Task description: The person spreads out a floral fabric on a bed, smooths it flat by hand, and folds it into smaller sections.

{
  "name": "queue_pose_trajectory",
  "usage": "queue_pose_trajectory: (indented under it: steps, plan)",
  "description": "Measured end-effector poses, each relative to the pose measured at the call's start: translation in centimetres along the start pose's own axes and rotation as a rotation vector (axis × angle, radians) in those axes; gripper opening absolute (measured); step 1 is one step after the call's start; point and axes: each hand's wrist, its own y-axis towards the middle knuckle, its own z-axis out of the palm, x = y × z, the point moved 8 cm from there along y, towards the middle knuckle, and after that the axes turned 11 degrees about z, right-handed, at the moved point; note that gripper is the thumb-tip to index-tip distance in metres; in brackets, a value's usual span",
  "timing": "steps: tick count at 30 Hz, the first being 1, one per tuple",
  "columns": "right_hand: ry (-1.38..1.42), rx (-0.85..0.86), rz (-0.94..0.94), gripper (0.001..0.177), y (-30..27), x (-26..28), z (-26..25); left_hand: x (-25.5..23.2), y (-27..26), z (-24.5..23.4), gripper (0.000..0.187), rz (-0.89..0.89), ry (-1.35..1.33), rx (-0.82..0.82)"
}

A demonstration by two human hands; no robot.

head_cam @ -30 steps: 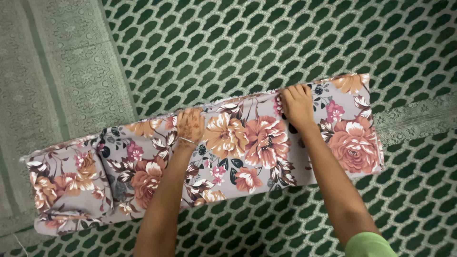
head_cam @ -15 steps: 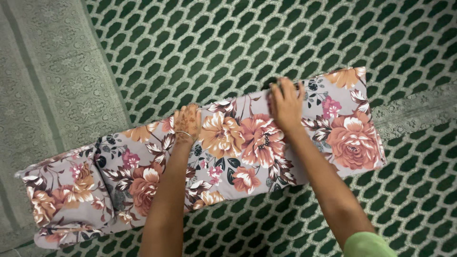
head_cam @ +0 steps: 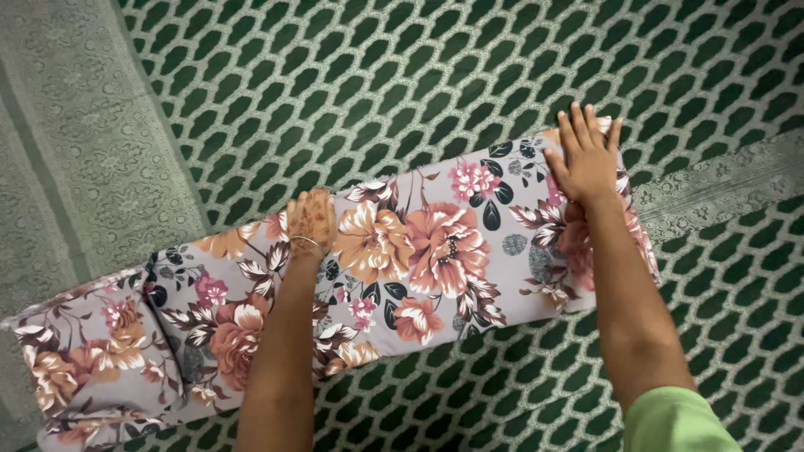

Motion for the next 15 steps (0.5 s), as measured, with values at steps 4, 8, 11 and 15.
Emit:
queue_pose_trajectory:
  steps: [4, 8, 11, 15]
  plan:
    - [-0.052, -0.168, 0.14, 0.065, -2.3, 4.3, -1.2, -2.3, 0.6, -3.5, 0.041, -0.037, -0.04, -0.079]
    - [0.155, 0.221, 0.082, 0.072, -13.6, 15.4, 3.7, -9.9, -2.3, -6.0, 0.051, 0.084, 0.231, -0.354]
    - [0.014, 0.065, -0.46, 0.074, -22.0, 20.6, 2.4, -20.9, -7.2, -1.6, 0.041, 0.181, 0.177, 0.014]
    - [0.122, 0.2, -0.085, 0.083, -21.9, 8.3, 3.4, -23.0, -15.0, -0.7, 0.055, 0.315, -0.127, 0.062]
